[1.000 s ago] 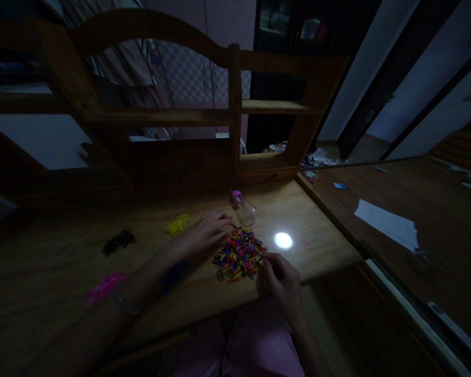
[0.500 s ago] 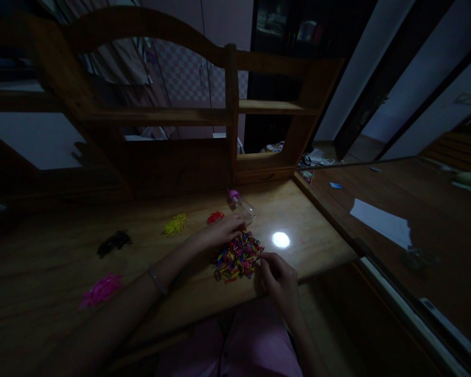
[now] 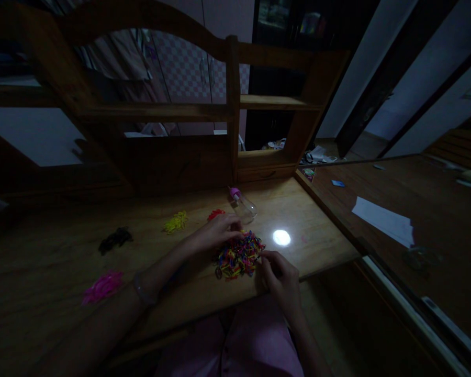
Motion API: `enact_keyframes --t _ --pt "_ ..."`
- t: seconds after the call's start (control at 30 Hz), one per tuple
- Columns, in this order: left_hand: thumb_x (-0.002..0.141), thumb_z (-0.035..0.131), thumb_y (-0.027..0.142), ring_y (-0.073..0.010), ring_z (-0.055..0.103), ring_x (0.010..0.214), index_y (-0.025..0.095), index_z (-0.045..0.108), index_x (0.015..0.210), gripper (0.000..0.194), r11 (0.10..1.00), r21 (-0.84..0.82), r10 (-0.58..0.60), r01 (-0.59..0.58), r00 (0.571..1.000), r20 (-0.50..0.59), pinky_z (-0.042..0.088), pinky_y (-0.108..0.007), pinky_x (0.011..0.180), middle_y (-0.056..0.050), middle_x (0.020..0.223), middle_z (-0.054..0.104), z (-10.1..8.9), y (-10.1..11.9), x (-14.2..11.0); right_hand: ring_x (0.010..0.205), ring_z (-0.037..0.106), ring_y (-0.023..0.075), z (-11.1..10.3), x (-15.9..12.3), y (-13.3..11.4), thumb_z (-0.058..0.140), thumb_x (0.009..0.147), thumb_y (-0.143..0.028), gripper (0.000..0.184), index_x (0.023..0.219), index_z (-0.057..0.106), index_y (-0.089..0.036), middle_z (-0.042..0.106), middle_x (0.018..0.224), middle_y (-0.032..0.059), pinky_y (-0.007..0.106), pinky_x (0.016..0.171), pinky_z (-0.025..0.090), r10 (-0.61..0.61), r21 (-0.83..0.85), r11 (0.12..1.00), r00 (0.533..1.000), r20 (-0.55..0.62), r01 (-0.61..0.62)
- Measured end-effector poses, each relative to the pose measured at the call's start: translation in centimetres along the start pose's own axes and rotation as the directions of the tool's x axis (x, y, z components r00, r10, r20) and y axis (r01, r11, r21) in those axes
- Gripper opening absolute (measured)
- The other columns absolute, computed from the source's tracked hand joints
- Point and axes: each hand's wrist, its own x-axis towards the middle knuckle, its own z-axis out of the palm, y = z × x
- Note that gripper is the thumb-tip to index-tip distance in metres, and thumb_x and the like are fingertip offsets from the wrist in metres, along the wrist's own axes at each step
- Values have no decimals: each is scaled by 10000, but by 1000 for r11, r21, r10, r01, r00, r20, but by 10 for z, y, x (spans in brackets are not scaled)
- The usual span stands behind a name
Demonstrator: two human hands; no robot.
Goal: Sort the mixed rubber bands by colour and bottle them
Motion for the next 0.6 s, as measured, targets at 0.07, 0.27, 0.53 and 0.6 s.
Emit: enact_keyframes --t 0.07,0.27,0.53,0.6 --pt "809 661 405 -156 575 746 178 656 807 227 999 -34 -10 10 1000 -12 401 -259 655 -10 798 637 -3 2 -2 782 650 179 0 0 1 511 922 -277 192 964 687 -214 707 887 27 252 718 493 6 -8 1000 1000 -3 -6" --pt "768 702 354 -146 587 693 174 702 767 180 993 -110 -45 40 998 -44 404 -249 613 -7 726 654 -8 5 -9 751 645 175 0 -1 1 507 919 -287 200 967 688 -215 705 865 21 247 687 485 18 -2 1000 1000 -1 -18" --pt "831 615 359 -181 644 815 182 744 917 236 958 -265 -96 106 994 51 462 -271 715 -51 865 716 -15 7 -19 791 652 170 0 0 2 511 917 -277 193 962 689 -219 710 897 14 237 704 475 16 -9 1000 1000 1 -16" --pt "845 598 356 -179 636 844 195 741 922 229 984 -149 -88 97 994 65 446 -266 743 -49 898 713 -29 -4 -28 791 652 168 0 -1 2 509 920 -279 195 970 688 -219 710 891 12 235 705 475 26 -10 1000 1000 3 -26"
